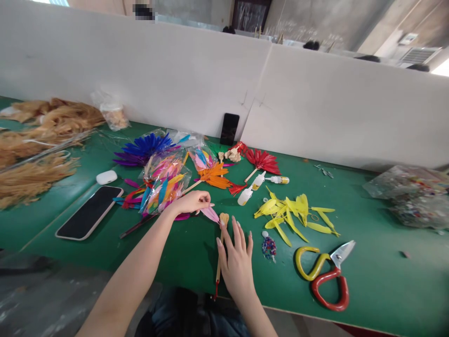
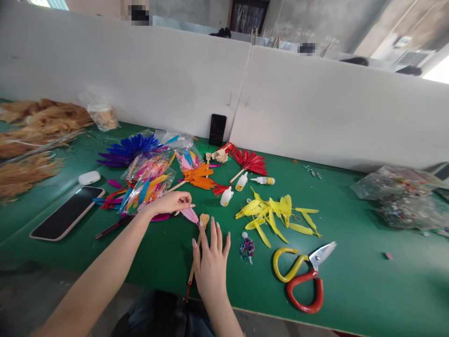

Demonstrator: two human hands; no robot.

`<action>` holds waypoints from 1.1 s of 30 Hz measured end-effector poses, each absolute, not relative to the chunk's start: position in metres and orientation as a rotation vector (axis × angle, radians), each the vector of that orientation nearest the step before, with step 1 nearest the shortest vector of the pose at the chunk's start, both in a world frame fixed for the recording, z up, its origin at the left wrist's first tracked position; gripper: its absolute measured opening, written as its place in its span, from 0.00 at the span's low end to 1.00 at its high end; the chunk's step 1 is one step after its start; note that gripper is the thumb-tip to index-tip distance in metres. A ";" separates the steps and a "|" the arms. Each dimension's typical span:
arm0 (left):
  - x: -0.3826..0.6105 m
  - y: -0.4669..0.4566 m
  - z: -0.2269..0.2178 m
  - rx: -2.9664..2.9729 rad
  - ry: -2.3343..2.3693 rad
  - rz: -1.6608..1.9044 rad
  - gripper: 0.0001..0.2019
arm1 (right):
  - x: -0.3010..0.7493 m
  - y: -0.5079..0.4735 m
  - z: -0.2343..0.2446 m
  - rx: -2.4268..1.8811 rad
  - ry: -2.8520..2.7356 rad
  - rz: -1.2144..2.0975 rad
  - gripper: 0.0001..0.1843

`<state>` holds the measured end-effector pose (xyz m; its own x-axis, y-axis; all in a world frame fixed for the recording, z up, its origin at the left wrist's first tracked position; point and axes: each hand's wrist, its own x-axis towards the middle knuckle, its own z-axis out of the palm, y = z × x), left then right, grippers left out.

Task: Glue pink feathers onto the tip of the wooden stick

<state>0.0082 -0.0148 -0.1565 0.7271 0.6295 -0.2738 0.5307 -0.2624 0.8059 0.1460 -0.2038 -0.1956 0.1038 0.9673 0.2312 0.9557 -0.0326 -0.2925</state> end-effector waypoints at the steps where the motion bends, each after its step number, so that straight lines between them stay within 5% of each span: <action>1: 0.008 -0.015 -0.156 1.938 0.892 0.123 0.19 | 0.146 -0.204 -0.196 -2.020 -1.881 0.042 0.25; 33: 0.007 -0.016 -0.158 1.939 0.900 0.147 0.19 | 0.147 -0.207 -0.201 -2.007 -1.848 0.024 0.27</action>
<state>0.0075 -0.0161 -0.1578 0.7208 0.6434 -0.2580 0.5284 -0.2690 0.8053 0.1468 -0.2065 -0.2008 0.1209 0.9581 0.2596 0.9512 -0.0370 -0.3064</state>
